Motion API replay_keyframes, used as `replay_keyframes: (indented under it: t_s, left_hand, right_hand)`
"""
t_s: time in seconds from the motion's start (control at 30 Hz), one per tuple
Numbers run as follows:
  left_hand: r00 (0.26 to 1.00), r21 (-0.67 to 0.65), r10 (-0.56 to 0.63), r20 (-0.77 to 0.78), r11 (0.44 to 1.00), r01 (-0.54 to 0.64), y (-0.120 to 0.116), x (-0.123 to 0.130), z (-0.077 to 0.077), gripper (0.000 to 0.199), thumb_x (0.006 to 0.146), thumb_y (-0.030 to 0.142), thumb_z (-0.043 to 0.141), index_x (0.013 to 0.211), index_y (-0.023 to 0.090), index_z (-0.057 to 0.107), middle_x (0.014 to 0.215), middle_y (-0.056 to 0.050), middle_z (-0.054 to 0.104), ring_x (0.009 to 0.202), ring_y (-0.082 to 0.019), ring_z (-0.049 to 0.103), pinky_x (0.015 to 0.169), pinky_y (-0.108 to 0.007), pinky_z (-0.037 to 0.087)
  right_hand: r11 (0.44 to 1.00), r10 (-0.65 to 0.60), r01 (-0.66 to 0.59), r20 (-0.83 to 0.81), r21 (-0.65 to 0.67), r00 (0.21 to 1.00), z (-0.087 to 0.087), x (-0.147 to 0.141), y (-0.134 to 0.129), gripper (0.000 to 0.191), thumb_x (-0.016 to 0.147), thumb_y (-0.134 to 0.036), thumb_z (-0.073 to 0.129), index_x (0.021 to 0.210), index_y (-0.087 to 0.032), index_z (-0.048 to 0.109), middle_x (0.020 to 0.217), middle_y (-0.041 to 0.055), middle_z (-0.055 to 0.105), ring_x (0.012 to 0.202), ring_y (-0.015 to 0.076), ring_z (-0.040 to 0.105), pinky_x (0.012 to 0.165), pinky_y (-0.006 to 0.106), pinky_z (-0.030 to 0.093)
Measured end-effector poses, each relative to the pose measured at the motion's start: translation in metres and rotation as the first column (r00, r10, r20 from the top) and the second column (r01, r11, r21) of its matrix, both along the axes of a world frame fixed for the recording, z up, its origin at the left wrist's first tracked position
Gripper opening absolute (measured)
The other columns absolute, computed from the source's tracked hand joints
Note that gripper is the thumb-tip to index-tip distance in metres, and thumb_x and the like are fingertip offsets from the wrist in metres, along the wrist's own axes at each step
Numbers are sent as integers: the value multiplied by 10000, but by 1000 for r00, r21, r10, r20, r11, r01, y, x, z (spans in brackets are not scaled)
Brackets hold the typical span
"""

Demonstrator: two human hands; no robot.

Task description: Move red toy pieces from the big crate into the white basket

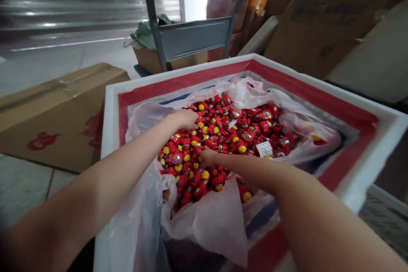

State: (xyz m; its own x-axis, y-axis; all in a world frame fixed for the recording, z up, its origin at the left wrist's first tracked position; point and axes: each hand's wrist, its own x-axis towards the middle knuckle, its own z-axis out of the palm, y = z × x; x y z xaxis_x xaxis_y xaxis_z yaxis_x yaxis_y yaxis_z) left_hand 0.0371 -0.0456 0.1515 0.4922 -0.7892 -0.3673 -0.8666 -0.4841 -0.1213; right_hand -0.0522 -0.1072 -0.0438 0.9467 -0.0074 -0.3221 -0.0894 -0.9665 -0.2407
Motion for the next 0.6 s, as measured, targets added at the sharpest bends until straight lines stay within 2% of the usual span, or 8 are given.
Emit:
replay_keyframes:
  t_s: [0.07, 0.13, 0.27, 0.47, 0.6]
  left_hand:
    - [999, 19, -15, -38, 1000, 16, -1, -5, 7, 408, 668, 287, 672, 1035, 113, 634, 1065, -183, 616, 978, -321, 568, 862, -391, 443]
    - [998, 40, -26, -57, 999, 28, -1, -10, 13, 405, 651, 298, 692, 1016, 130, 644, 1030, -157, 636, 952, -302, 578, 859, -372, 446]
    - [994, 21, -90, -69, 996, 92, -1, -16, 17, 409, 693, 332, 648, 1035, 109, 636, 1047, -170, 627, 932, -302, 585, 818, -373, 465]
    - [982, 61, -113, -150, 991, 123, -3, -14, 13, 373, 689, 360, 651, 973, 120, 667, 1009, -158, 643, 871, -299, 605, 799, -386, 465]
    - [976, 49, -157, -152, 985, 166, -4, -17, 15, 373, 705, 345, 637, 998, 116, 653, 993, -152, 649, 851, -283, 613, 774, -361, 472]
  right_hand:
    - [998, -50, 51, 49, -32, 998, -17, 12, 7, 755, 702, -317, 632, 1354, -162, 284, 1214, 192, 402, 968, 271, 544, 729, 311, 454]
    - [995, -78, 83, 84, -56, 993, -29, 21, 9, 822, 695, -306, 637, 1377, -162, 202, 1268, 227, 317, 976, 290, 541, 734, 336, 456]
    - [997, -41, 46, 93, -55, 995, -40, 31, 7, 946, 521, -361, 778, 1331, -277, 296, 1316, 185, 259, 994, 325, 527, 747, 370, 459]
    - [1000, 16, -13, 126, -22, 992, -35, 35, 0, 788, 627, -224, 682, 1325, -271, 319, 1309, 130, 288, 1001, 244, 523, 795, 317, 442]
    - [994, 109, -109, 129, -9, 986, -27, 27, 5, 688, 649, -245, 661, 1283, -276, 398, 1285, 110, 320, 949, 227, 546, 766, 299, 447]
